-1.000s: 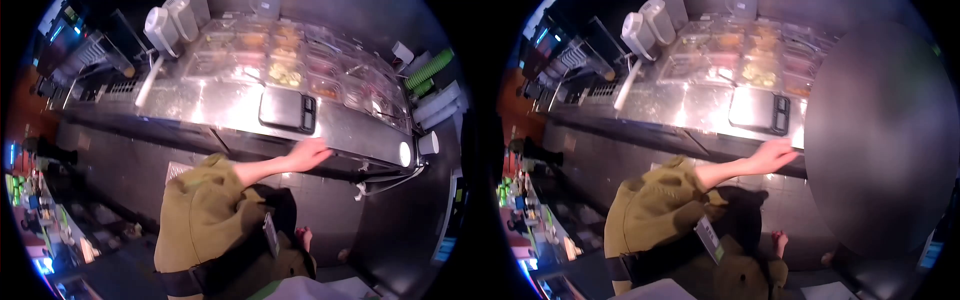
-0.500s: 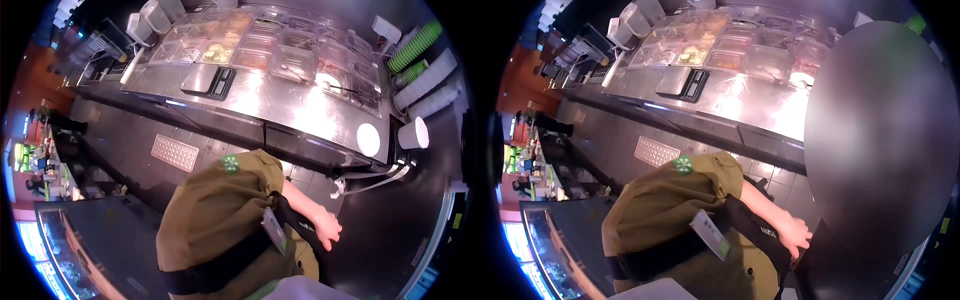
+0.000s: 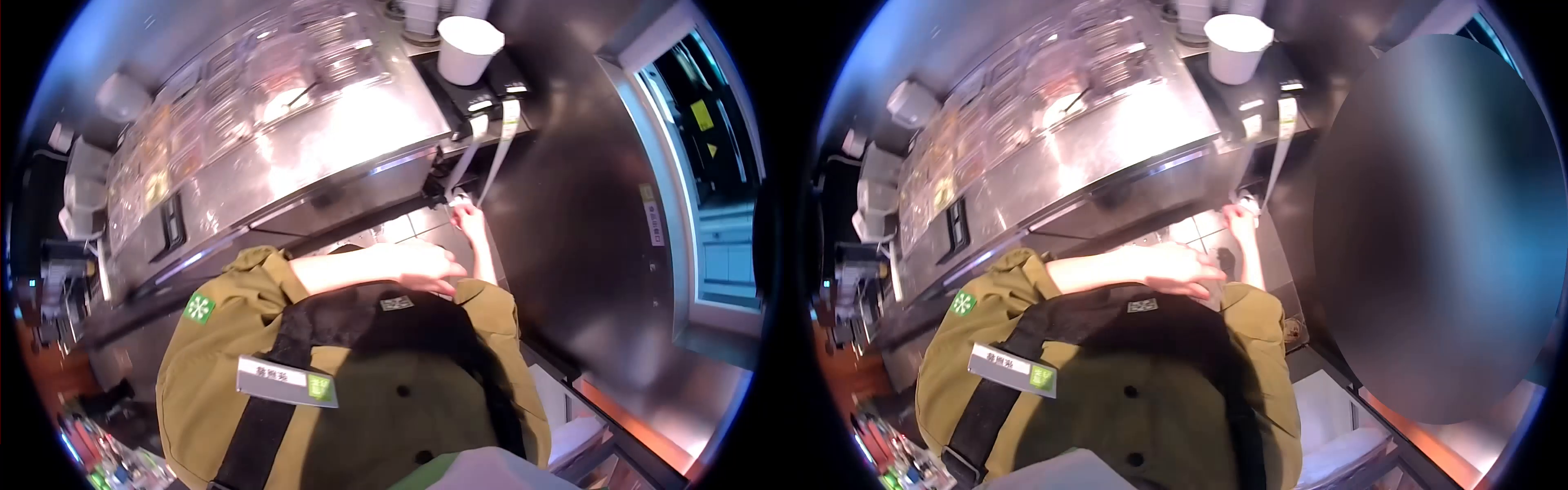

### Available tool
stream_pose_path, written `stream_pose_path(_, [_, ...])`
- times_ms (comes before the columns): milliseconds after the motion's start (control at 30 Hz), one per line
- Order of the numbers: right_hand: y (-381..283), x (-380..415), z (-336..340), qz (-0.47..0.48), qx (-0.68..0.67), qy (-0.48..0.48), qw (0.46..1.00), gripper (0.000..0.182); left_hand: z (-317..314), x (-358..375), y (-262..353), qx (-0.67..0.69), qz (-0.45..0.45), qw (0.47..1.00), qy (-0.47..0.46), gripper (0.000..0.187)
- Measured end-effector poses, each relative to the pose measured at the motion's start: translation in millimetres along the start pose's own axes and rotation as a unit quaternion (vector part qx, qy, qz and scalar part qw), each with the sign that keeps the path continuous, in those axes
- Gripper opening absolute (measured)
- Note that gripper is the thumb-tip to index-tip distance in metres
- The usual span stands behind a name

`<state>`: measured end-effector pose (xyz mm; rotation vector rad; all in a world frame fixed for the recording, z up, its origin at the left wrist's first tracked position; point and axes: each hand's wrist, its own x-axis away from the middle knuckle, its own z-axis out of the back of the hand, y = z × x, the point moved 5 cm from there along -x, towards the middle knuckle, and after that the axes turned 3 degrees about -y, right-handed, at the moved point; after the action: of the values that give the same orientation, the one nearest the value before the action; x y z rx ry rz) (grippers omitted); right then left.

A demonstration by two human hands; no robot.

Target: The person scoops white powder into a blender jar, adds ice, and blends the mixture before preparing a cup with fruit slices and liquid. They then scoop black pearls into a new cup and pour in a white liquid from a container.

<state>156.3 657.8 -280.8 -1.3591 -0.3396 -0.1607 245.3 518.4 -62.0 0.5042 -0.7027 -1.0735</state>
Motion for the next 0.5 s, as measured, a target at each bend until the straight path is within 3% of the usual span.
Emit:
stream_pose_path(67, [-14.9, -23.1, -3.6, 0.04, -0.121, 0.038, 0.991, 0.015, 20.9, 7.3, -23.2, 0.003, 0.048, 0.997, 0.055, 0.047])
stream_pose_path(100, [-17.9, -40.3, 0.9, 0.064, -0.128, 0.062, 0.988, 0.016, 39.4, 16.9, -36.0, 0.022, 0.138, 0.989, 0.057, 0.046])
stream_pose_path(133, [-27.7, -53.9, 15.6, 0.134, -0.035, 0.096, 0.986, 0.018, 45.7, 20.8, -60.3, 0.001, 0.148, 0.985, 0.092, 0.045])
stream_pose_path(200, [-78.2, -72.1, 34.4, 0.126, -0.047, 0.169, 0.976, 0.015, 72.4, 48.6, -93.9, 0.022, 0.224, 0.959, 0.171, 0.043])
stream_pose_path(233, [-97.0, -91.0, 44.6, 0.193, -0.061, 0.161, 0.966, 0.014, 89.3, 65.1, -101.7, 0.061, 0.283, 0.939, 0.187, 0.042])
stream_pose_path(267, [-123.4, -102.8, 56.2, 0.233, -0.056, 0.175, 0.955, 0.014, 93.8, 76.2, -126.7, 0.054, 0.284, 0.93, 0.228, 0.04])
stream_pose_path(300, [-116.7, -132.3, 76.2, 0.249, -0.02, 0.211, 0.945, 0.014, 82.7, 92.0, -170.7, 0.117, 0.364, 0.881, 0.279, 0.039])
stream_pose_path(333, [-130.3, -142.8, 90.4, 0.231, -0.071, 0.243, 0.94, 0.014, 93.9, 104.4, -187.8, 0.125, 0.387, 0.853, 0.328, 0.035])
stream_pose_path(367, [-131.1, -155.0, 105.6, 0.209, -0.049, 0.294, 0.932, 0.014, 97.5, 116.4, -209.4, 0.11, 0.378, 0.822, 0.413, 0.032])
stream_pose_path(400, [-117.6, -171.4, 117.7, 0.185, -0.037, 0.328, 0.926, 0.015, 111.6, 121.2, -217.4, 0.124, 0.398, 0.809, 0.414, 0.028])
stream_pose_path(433, [-103.8, -182.1, 123.5, 0.193, -0.01, 0.317, 0.929, 0.015, 120.1, 125.8, -227.1, 0.08, 0.389, 0.79, 0.468, 0.027])
stream_pose_path(500, [-105.1, -186.4, 124.6, 0.237, 0.098, 0.303, 0.918, 0.013, 133.8, 118.1, -236.0, 0.17, 0.344, 0.752, 0.535, 0.025])
